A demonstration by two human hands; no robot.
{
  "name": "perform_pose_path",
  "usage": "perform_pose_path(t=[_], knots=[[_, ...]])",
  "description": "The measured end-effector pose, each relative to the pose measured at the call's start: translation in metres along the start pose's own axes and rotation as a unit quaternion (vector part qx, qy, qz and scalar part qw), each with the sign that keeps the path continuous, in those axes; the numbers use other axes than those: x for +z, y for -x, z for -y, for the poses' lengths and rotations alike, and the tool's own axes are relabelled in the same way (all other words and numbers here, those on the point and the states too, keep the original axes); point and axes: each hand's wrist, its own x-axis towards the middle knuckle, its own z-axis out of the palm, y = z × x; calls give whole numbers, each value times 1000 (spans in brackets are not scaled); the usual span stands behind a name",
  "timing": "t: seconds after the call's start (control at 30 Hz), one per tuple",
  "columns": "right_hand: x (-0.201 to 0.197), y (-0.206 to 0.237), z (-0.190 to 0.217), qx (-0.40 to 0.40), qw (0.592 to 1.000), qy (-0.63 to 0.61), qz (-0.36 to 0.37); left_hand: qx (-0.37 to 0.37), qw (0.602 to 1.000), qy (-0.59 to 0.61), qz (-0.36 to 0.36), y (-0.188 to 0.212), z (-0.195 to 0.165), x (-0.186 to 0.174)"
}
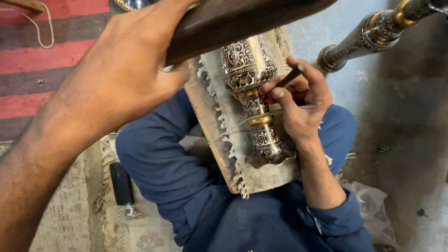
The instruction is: The person sits cross-legged on the floor with an ornate metal vase resting on a fringed cushion on their lap. They hold a chisel against the vase's engraved surface and repeatedly strike it with a wooden mallet, repositioning the chisel to work different spots on the decorative pattern.
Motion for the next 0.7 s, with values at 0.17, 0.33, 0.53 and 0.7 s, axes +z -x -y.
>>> perform_pose_path(t=[0.17,0.33,0.53,0.7], knots=[[8,6,-13,-19,1000,-16,6,169,980,-31,-97,-11,2,9],[10,6,-11,-17,1000,0,-11,233,964,-107,-73,-22,-1,5],[11,5,-10,-12,1000,-13,-20,183,949,-247,-68,-20,-10,0],[8,11,-12,23,1000,2,-12,208,922,-307,-111,-12,-8,4]])
